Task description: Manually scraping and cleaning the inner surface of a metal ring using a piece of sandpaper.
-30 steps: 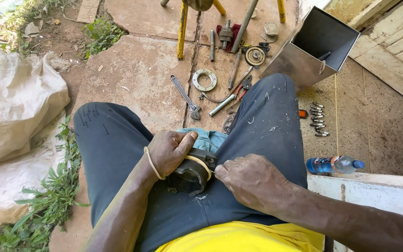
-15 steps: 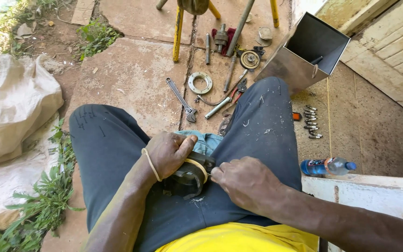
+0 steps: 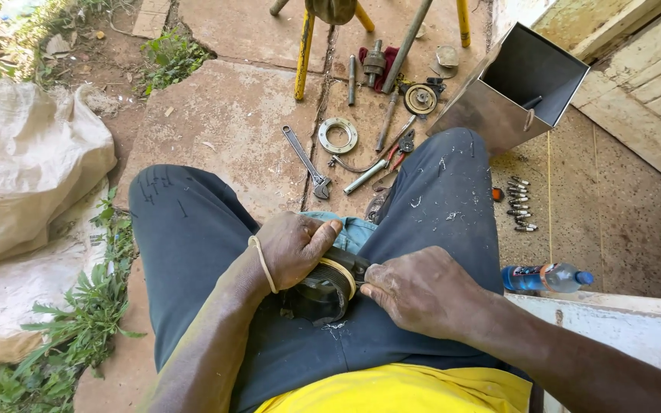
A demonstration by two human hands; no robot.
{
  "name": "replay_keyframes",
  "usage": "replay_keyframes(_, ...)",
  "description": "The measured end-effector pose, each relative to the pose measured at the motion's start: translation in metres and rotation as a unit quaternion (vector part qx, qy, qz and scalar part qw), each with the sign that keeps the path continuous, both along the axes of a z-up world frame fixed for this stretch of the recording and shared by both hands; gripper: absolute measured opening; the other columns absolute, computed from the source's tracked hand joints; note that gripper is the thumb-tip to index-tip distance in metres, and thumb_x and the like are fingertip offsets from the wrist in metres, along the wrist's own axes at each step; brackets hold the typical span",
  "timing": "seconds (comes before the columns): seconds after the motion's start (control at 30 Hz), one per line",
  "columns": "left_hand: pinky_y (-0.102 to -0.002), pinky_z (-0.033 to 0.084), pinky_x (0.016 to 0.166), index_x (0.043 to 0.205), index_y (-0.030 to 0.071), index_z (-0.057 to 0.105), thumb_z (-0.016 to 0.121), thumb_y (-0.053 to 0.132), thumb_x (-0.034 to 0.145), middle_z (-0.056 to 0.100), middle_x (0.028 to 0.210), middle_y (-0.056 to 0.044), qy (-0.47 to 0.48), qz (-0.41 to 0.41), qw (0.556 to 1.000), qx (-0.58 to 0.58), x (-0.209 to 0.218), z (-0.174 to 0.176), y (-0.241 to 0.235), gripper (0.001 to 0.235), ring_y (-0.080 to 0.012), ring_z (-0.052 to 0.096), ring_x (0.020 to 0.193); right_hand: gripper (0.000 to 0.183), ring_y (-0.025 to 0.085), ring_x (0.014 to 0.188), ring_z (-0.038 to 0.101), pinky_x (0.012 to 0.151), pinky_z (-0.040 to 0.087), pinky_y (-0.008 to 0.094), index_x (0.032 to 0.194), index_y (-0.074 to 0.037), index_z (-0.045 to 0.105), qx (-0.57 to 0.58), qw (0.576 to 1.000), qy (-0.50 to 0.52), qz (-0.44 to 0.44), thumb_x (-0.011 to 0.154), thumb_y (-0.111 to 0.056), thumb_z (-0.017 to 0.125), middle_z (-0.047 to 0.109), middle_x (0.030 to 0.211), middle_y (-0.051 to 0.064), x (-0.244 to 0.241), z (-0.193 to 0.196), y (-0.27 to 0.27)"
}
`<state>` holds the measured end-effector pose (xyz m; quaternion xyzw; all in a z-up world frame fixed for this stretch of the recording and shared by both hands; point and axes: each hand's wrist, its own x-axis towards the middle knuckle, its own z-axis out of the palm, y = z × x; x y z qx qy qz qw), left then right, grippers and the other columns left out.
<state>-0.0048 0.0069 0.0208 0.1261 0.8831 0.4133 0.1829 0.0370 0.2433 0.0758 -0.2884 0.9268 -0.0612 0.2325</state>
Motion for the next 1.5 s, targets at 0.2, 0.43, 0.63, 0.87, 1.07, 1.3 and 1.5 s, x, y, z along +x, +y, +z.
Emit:
replay_keyframes(0.2,-0.042,0.052,0.056,0.063,0.002,0.059,0.049,0.044,0.110,0.056,0.053,-0.012,0.004,-0.013,1.000,-0.021,-0.003,0.000,-0.003,0.064,-0.0290,0.050,0.046,0.026,0.022,0.058,0.072,0.054,0.056,0.038,0.097,-0.022,0.075,0.034,0.999,0.013,0.010,0.107,-0.040,0.059,0.080,0.080,-0.002,-0.011,0.011,-0.003)
replay_keyframes(0.43,-0.063,0.060,0.078,0.094,0.003,0.080,0.037,0.044,0.109,0.075,0.080,-0.032,-0.027,-0.042,0.995,0.081,-0.001,0.024,0.004,0.061,-0.0558,0.074,0.081,0.034,0.028,0.057,0.075,0.052,0.056,0.040,0.085,-0.019,0.074,0.008,0.995,0.091,-0.026,0.103,-0.045,0.060,0.072,0.060,0.007,-0.020,0.032,-0.018)
replay_keyframes(0.63,-0.054,0.059,0.091,0.090,0.011,0.083,0.036,0.046,0.113,0.078,0.080,-0.021,-0.084,0.079,0.961,0.250,0.001,-0.023,-0.001,0.063,-0.0383,0.077,0.085,0.034,0.037,0.077,0.080,0.069,0.059,0.051,0.109,-0.017,0.070,-0.019,0.996,-0.050,-0.064,0.107,-0.039,0.045,0.079,0.076,0.016,-0.036,0.052,0.000)
replay_keyframes(0.87,-0.028,0.051,0.062,0.079,-0.002,0.076,0.039,0.061,0.102,0.066,0.070,-0.009,-0.182,0.147,0.940,0.248,-0.006,-0.019,-0.005,0.076,-0.0151,0.059,0.061,0.030,0.012,0.053,0.069,0.047,0.058,0.028,0.119,-0.018,0.082,-0.240,0.957,0.010,-0.161,0.092,-0.024,0.072,0.089,0.105,-0.003,-0.001,0.030,0.012)
replay_keyframes(1.07,-0.028,0.051,0.066,0.075,0.000,0.078,0.034,0.065,0.100,0.064,0.067,-0.006,-0.179,0.095,0.958,0.203,-0.009,-0.011,0.007,0.083,-0.0144,0.057,0.063,0.023,0.017,0.048,0.071,0.047,0.052,0.035,0.113,-0.015,0.067,-0.220,0.955,0.090,-0.178,0.093,-0.023,0.074,0.082,0.078,-0.002,0.033,-0.004,0.018)
replay_keyframes(1.3,-0.028,0.049,0.061,0.077,0.002,0.077,0.035,0.069,0.098,0.062,0.064,-0.006,-0.201,0.112,0.954,0.192,-0.011,-0.013,0.010,0.082,-0.0146,0.058,0.058,0.015,0.013,0.055,0.069,0.049,0.053,0.029,0.099,-0.011,0.079,-0.296,0.929,0.108,-0.196,0.085,-0.015,0.080,0.084,0.088,-0.003,0.029,0.007,0.016)
replay_keyframes(1.5,-0.028,0.050,0.058,0.075,0.001,0.077,0.036,0.065,0.102,0.063,0.063,-0.006,-0.195,0.112,0.954,0.197,-0.009,-0.013,0.008,0.080,-0.0149,0.058,0.056,0.016,0.013,0.056,0.069,0.052,0.054,0.029,0.101,-0.012,0.079,-0.302,0.926,0.107,-0.200,0.086,-0.018,0.079,0.084,0.091,-0.003,0.029,0.001,0.014)
